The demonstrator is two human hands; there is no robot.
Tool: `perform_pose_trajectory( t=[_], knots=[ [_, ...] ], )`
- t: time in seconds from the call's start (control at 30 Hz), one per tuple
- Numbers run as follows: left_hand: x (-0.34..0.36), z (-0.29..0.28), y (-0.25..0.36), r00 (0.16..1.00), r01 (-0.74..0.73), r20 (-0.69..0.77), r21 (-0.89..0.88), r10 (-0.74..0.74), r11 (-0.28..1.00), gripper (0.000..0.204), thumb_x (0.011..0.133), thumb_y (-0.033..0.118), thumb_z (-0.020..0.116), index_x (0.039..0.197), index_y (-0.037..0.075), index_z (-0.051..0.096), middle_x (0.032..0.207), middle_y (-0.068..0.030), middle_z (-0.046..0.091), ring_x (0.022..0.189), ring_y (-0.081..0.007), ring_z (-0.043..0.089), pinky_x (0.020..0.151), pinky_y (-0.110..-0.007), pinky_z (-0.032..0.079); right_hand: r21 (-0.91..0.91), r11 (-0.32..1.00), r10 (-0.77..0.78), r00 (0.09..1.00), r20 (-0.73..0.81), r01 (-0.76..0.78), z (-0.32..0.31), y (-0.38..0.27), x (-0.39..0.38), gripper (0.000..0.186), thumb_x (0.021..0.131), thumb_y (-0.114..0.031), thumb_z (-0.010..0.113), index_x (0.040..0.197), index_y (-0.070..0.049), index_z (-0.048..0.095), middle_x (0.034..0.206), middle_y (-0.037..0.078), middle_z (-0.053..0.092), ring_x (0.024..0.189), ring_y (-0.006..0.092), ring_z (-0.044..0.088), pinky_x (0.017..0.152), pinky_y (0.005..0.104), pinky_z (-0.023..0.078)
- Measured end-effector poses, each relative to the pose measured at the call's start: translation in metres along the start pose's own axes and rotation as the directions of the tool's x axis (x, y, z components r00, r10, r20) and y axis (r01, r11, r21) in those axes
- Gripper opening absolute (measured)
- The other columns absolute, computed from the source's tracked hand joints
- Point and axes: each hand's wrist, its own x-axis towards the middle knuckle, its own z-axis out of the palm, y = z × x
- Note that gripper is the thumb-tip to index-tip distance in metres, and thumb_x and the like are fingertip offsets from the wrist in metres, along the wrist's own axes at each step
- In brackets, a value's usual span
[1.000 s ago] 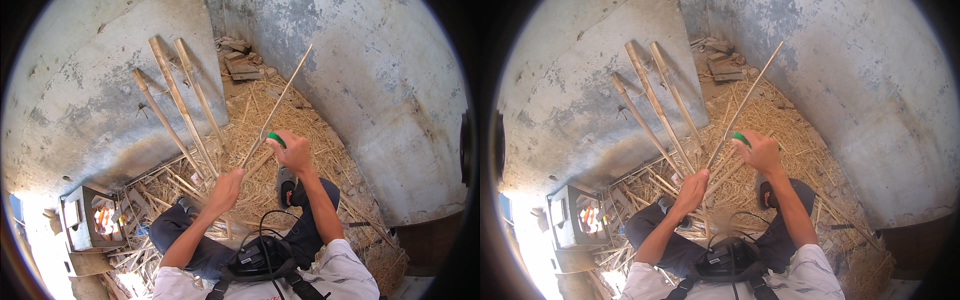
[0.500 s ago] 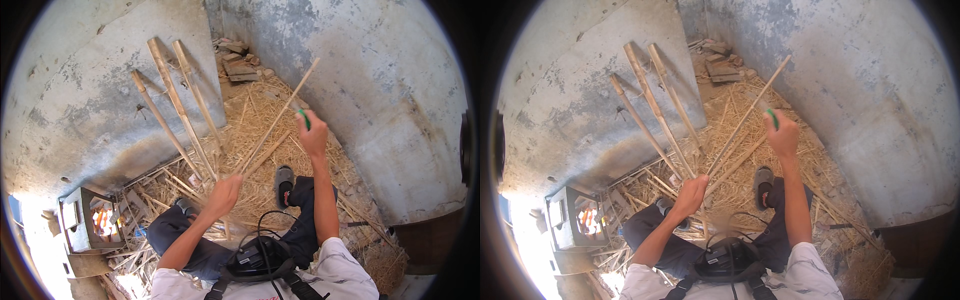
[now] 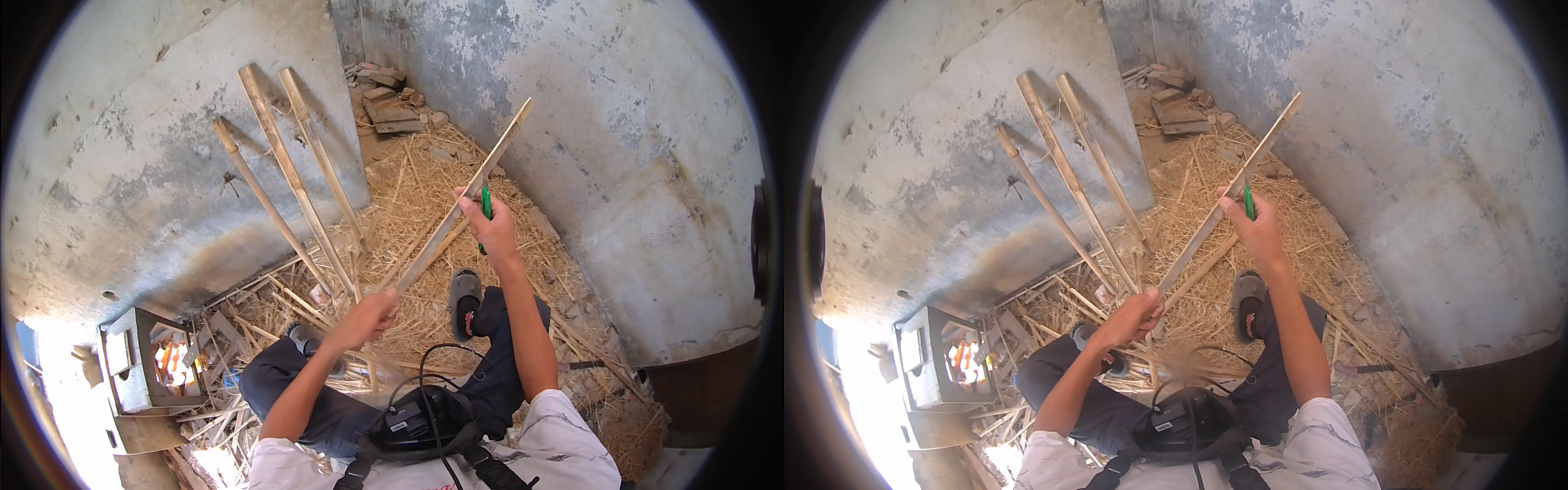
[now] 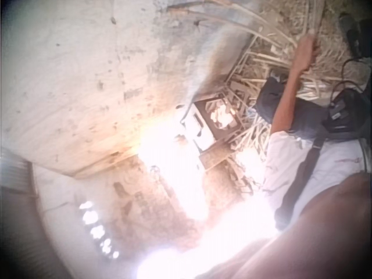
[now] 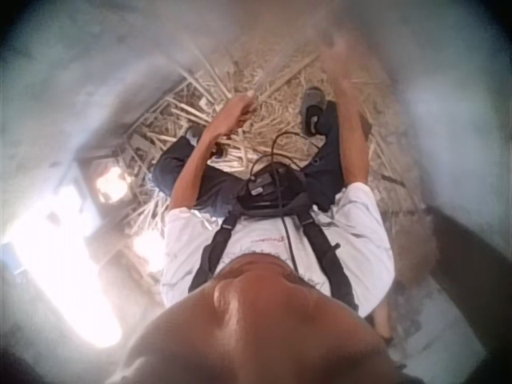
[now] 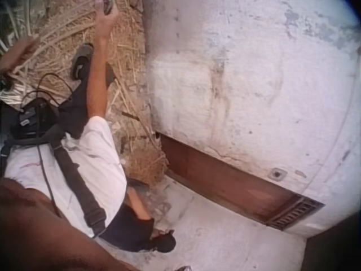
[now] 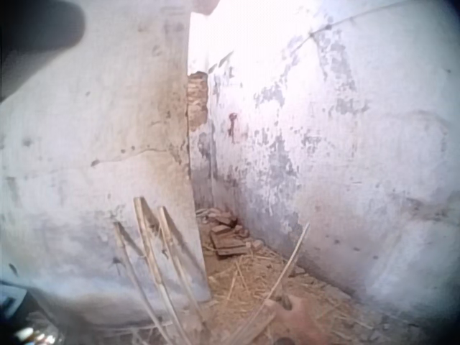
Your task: The person carves a thin wooden strip using a small green utility knife. They shave off small layers of wood while holding the strip in one hand and the knife in the other, sitting among wood shavings and other strips.
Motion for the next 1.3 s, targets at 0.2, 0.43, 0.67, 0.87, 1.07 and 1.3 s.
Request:
perform_pose_trajectory(
  t=[0.2, 0.43, 0.67, 0.87, 1.07, 1.3],
  knots=[
    [0.009, 0.007, -0.005, 0.969, -0.24, -0.052, 0.049, 0.243, 0.969, 0.059, 0.116, 0.057, 0.029, 0.114, 0.005, 0.058, 0.086, -0.005, 0.06, 0.078, -0.0163, 0.062, 0.076, -0.031, 0.053, -0.018, 0.999, 0.042, 0.991, 0.129, -0.04, 0.013, 0.002, -0.009, 0.029, 0.099, -0.027, 0.08, 0.114, -0.002, 0.079, 0.084, -0.002, 0.07, 0.075, 0.0061, 0.058, 0.07, 0.0273, 0.047],
    [0.02, 0.021, 0.015, 0.914, -0.404, -0.104, -0.147, 0.392, 0.903, 0.062, 0.118, 0.049, 0.03, 0.143, -0.001, 0.055, 0.101, -0.0043, 0.062, 0.094, -0.0148, 0.061, 0.085, -0.032, 0.051, -0.01, 0.999, -0.026, 0.94, 0.341, 0.031, 0.035, 0.018, -0.026, 0.028, 0.098, -0.023, 0.079, 0.115, 0.0, 0.078, 0.091, 0.001, 0.074, 0.081, 0.0075, 0.062, 0.077, 0.028, 0.051],
    [0.026, 0.015, 0.015, 0.898, -0.426, -0.179, -0.123, 0.403, 0.896, 0.053, 0.118, 0.038, 0.044, 0.155, 0.002, 0.053, 0.096, 0.0032, 0.057, 0.081, -0.0058, 0.052, 0.069, -0.021, 0.044, -0.131, 0.957, -0.227, 0.95, 0.215, 0.258, 0.042, 0.024, -0.026, 0.035, 0.098, -0.028, 0.077, 0.117, 0.001, 0.072, 0.086, 0.01, 0.072, 0.081, 0.0153, 0.069, 0.071, 0.0346, 0.051],
    [0.023, 0.018, 0.02, 0.871, -0.415, -0.352, -0.152, 0.343, 0.897, 0.046, 0.113, 0.027, 0.06, 0.15, 0.0, 0.059, 0.1, 0.0042, 0.058, 0.082, -0.0037, 0.053, 0.066, -0.022, 0.044, -0.432, 0.677, -0.46, 0.801, 0.383, 0.596, 0.04, 0.011, -0.037, 0.031, 0.098, -0.032, 0.074, 0.112, -0.005, 0.071, 0.091, 0.013, 0.071, 0.077, 0.0317, 0.072, 0.066, 0.0402, 0.054],
    [0.025, 0.016, 0.016, 0.833, -0.458, -0.434, -0.195, 0.343, 0.867, 0.04, 0.107, 0.019, 0.071, 0.14, -0.003, 0.067, 0.114, 0.0015, 0.066, 0.09, -0.0032, 0.058, 0.07, -0.021, 0.047, -0.464, 0.558, -0.501, 0.725, 0.473, 0.688, 0.047, 0.019, -0.039, 0.026, 0.099, -0.032, 0.074, 0.106, -0.007, 0.072, 0.091, 0.009, 0.072, 0.072, 0.0287, 0.072, 0.06, 0.0389, 0.054],
    [0.017, 0.02, 0.024, 0.795, -0.449, -0.528, -0.18, 0.299, 0.875, 0.039, 0.106, 0.018, 0.072, 0.137, -0.005, 0.068, 0.114, -0.001, 0.07, 0.091, -0.0032, 0.061, 0.075, -0.021, 0.049, -0.448, 0.544, -0.54, 0.704, 0.461, 0.71, 0.052, 0.022, -0.037, 0.027, 0.098, -0.033, 0.076, 0.105, -0.006, 0.073, 0.09, 0.008, 0.073, 0.069, 0.0275, 0.072, 0.057, 0.0378, 0.055]
  ],
)
